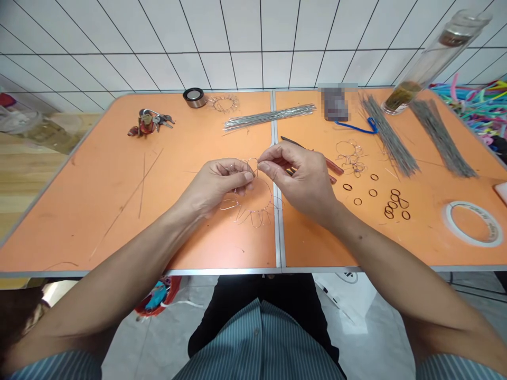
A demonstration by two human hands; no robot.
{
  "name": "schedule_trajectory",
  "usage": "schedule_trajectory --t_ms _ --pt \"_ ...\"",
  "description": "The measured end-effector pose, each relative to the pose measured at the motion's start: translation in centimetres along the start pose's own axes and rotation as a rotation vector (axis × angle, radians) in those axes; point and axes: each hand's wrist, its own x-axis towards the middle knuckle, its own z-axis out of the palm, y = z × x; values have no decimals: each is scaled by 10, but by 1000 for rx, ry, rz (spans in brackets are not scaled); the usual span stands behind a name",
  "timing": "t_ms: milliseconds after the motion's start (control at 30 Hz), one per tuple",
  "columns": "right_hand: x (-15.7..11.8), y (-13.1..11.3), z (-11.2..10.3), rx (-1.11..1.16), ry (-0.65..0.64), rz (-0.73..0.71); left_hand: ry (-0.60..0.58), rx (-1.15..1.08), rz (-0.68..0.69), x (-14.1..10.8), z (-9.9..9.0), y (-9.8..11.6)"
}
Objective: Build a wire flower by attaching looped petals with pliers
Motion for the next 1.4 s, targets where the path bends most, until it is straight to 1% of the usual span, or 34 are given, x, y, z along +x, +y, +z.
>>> schedule_trajectory --t_ms 133,333,467,567,733,867,1133,1400 --pt "0 -3 0 24 20 18 0 -10 31 -1 -2 -1" --pt "0 -1 3 18 92 -8 -2 -53 66 -1 -1 -4" --pt "-1 1 3 -19 85 -5 -5 -22 67 -2 1 -2" --pt "-2 0 2 -56 83 -37 -4 -12 56 -2 2 -1" --pt "-1 -4 -2 -162 30 -129 5 6 54 -2 2 -2" --pt "0 -5 -3 -203 -21 -186 2 6 53 -2 1 -2" --pt "2 -3 -7 -211 -67 -196 -16 9 60 -2 -1 -3" --pt "5 -7 -9 -169 -108 -124 -31 73 51 -5 1 -2"
